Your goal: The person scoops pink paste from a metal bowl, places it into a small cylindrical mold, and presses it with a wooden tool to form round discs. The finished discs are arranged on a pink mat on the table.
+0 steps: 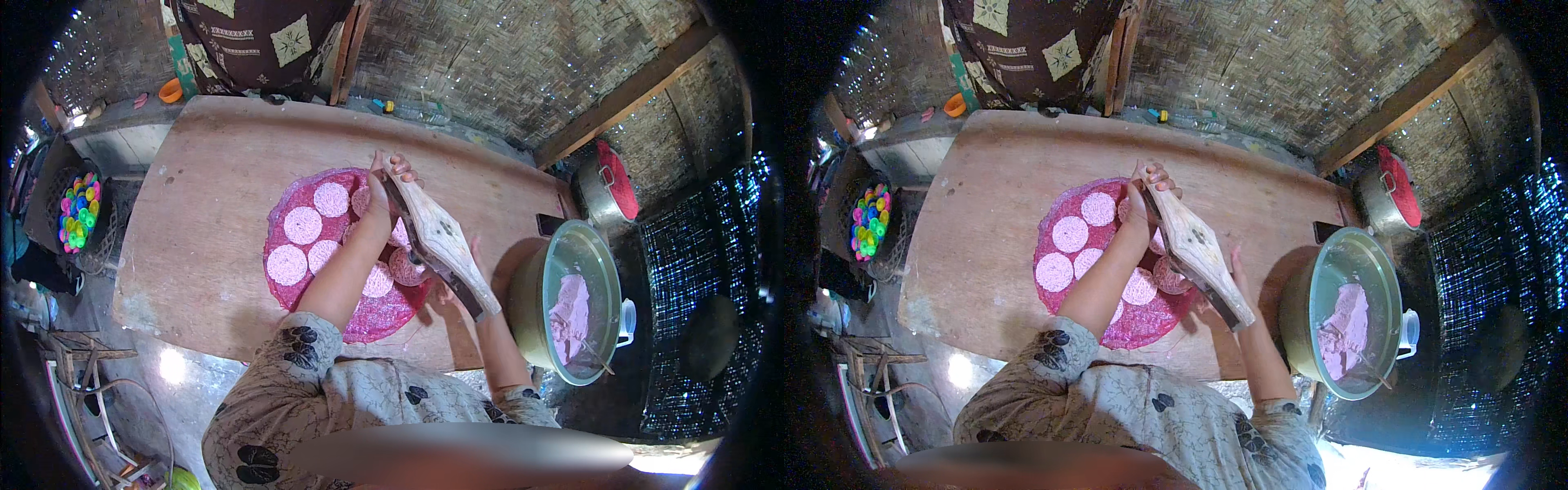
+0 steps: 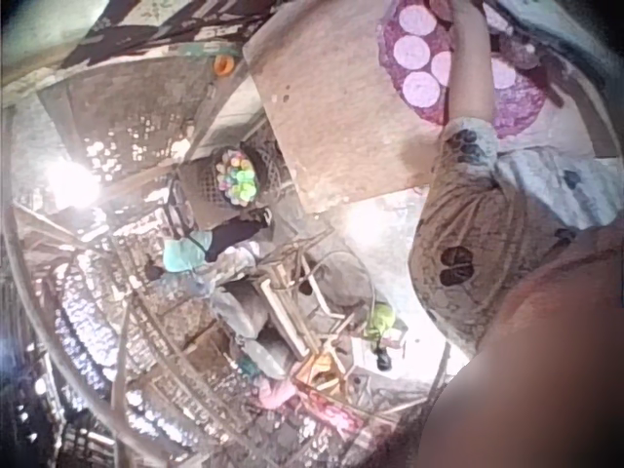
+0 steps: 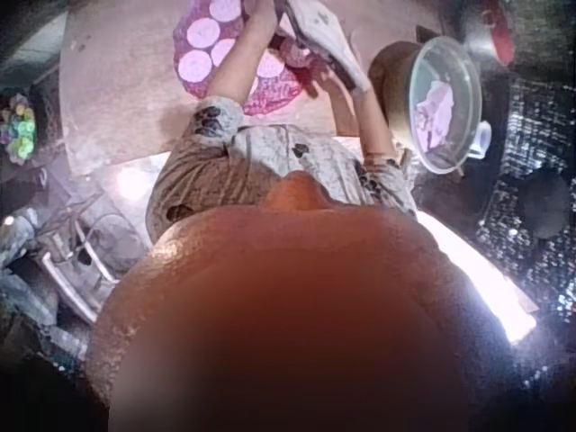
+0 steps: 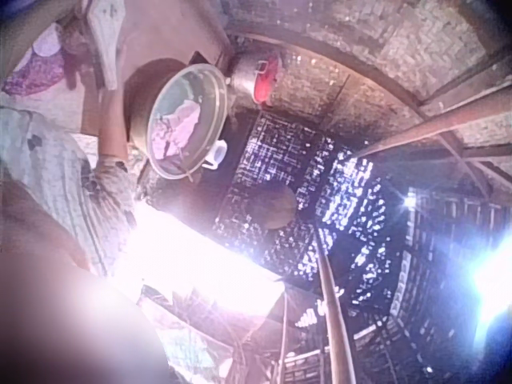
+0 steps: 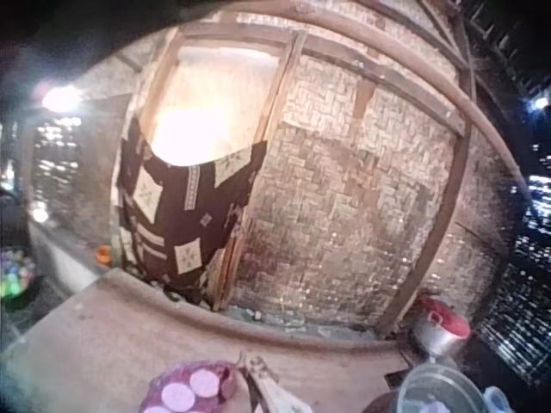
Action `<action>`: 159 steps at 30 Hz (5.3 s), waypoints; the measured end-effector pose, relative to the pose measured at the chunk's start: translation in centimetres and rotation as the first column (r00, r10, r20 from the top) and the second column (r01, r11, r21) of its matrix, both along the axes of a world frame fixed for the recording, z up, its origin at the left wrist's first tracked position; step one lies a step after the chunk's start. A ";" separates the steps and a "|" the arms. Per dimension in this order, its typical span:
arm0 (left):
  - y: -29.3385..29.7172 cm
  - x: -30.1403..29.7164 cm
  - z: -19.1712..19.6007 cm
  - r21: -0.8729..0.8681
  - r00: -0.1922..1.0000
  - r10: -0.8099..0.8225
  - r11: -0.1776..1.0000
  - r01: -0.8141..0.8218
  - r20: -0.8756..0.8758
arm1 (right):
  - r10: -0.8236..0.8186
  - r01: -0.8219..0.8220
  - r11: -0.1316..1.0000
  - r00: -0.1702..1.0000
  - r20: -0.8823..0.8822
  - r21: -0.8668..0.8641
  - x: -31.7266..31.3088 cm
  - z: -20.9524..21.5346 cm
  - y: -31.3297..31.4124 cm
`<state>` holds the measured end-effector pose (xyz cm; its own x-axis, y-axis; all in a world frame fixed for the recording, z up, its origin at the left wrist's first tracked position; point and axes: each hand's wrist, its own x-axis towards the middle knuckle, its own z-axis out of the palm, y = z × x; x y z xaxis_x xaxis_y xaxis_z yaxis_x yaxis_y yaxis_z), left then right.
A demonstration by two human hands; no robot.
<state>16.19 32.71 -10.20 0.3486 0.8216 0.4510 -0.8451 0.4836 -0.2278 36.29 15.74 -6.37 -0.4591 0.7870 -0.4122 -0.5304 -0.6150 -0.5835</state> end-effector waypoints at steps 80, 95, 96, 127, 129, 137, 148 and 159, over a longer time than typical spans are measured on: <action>-25.6 -23.3 -4.1 0.781 -0.888 0.009 0.479 -0.400 -0.460 | -0.379 -0.729 0.564 0.188 0.906 0.387 3.3 2.3 -8.2; -29.9 -19.7 -2.4 0.663 -0.968 -0.061 0.718 -0.211 -0.243 | -0.562 -0.392 0.645 0.338 0.755 0.656 -0.1 2.3 0.5; -29.7 -19.6 -2.4 0.654 -0.965 -0.070 0.722 -0.224 -0.254 | -0.637 -0.377 0.559 0.375 0.673 0.739 0.0 -0.7 2.9; -29.1 -16.4 -2.3 0.659 -0.845 -0.013 0.620 -0.426 -0.534 | -0.730 -0.694 0.515 -0.048 0.682 0.503 -6.0 -4.7 15.8; -28.8 -16.4 -2.1 0.658 -0.829 0.008 0.613 -0.437 -0.559 | -0.770 -0.729 0.451 -0.026 0.638 0.515 -6.2 -4.2 15.1; -27.2 -17.5 0.9 0.640 -0.802 0.119 0.675 -0.367 -0.585 | -0.824 -0.679 0.368 0.078 0.562 0.635 -7.1 -2.6 13.7; -23.2 -30.1 8.3 0.573 -0.769 0.232 0.794 -0.205 -0.596 | -0.688 -0.512 0.603 0.055 0.724 0.612 -16.0 8.5 8.5; -4.4 -57.0 10.6 0.764 -0.918 0.350 0.639 0.090 -0.185 | -0.690 -0.169 0.634 0.316 0.651 0.755 -35.4 -1.5 15.0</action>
<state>-40.79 28.33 0.37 -0.0720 0.9561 0.2840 0.7317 -0.1429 0.6665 0.87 30.77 -7.85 0.1064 0.9595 0.2607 0.4814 0.1797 -0.8579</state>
